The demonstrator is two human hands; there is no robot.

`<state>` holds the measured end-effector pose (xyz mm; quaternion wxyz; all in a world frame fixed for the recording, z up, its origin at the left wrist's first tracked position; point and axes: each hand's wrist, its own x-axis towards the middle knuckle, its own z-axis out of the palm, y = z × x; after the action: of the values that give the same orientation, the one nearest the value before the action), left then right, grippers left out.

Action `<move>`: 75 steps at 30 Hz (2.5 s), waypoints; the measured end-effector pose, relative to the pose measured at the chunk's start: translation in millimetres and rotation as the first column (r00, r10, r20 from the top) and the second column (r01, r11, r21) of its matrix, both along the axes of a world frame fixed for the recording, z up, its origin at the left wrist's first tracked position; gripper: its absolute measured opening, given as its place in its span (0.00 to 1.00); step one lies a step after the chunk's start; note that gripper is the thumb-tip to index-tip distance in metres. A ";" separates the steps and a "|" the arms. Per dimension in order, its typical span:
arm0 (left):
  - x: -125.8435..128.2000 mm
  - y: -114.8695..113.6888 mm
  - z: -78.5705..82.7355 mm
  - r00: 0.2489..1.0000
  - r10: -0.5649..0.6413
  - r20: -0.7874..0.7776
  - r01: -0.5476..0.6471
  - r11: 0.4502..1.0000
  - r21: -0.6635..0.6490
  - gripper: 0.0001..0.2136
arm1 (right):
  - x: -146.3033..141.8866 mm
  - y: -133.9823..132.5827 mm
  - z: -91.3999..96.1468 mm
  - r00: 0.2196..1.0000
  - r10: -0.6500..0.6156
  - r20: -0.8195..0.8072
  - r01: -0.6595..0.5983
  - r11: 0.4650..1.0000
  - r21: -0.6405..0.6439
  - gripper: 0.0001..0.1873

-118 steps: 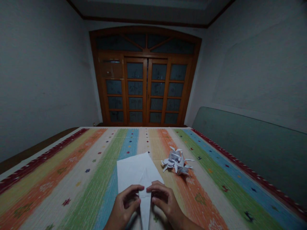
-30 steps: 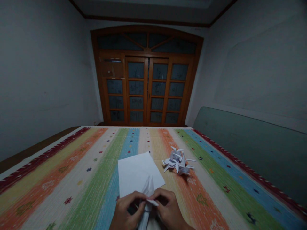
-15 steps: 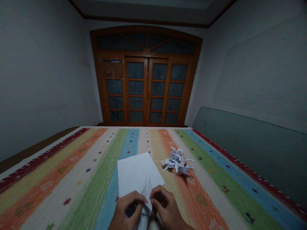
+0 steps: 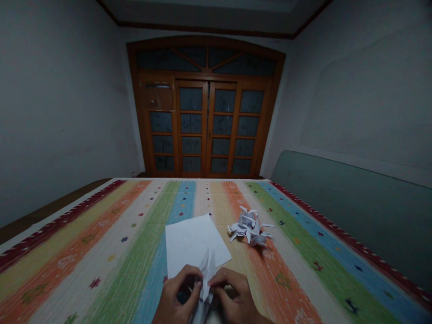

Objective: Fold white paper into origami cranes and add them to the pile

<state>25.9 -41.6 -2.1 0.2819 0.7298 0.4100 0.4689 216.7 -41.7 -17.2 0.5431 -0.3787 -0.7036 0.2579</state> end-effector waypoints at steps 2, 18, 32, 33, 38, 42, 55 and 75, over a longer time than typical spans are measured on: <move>-1.0 0.1 -3.9 1.000 0.008 -0.018 -0.007 0.999 0.035 0.06 | -0.5 0.6 -0.1 1.000 0.011 -0.004 -0.011 0.999 0.049 0.11; 2.3 -1.3 0.3 0.998 -0.053 -0.030 0.060 0.941 0.334 0.02 | -2.9 1.1 0.1 1.000 -0.007 0.030 0.005 0.997 0.077 0.07; -1.9 -1.1 -2.1 0.998 -0.069 -0.003 0.068 0.973 0.219 0.06 | -3.7 1.0 1.9 1.000 -0.012 0.009 0.013 1.000 -0.001 0.10; -1.9 -0.8 -2.2 0.998 -0.062 0.002 0.061 0.980 0.189 0.05 | -3.7 1.5 1.9 1.000 -0.022 -0.010 0.021 0.999 -0.033 0.11; 1.4 1.2 1.5 0.998 -0.032 0.061 0.034 0.999 -0.023 0.06 | -3.3 5.5 -3.1 0.988 -0.010 -0.157 -0.032 0.966 -0.258 0.16; 1.7 7.4 -1.8 0.986 0.040 0.164 -0.021 0.993 -0.119 0.08 | -2.0 5.6 -6.3 0.980 0.048 -0.193 -0.096 0.964 -0.247 0.19; 4.0 3.3 6.5 0.846 0.069 0.529 0.167 0.907 -0.386 0.28 | -4.0 5.5 -3.0 0.930 0.126 -0.345 -0.220 0.943 -0.249 0.26; -0.1 -7.9 32.7 0.943 -0.111 0.315 0.089 0.992 0.086 0.06 | 0.2 -5.2 35.2 0.997 0.040 -0.068 -0.023 0.971 0.239 0.04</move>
<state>25.9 -49.5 30.6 0.3421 0.6737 0.3047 0.5800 216.8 -47.0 17.9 0.6054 -0.2903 -0.7153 0.1937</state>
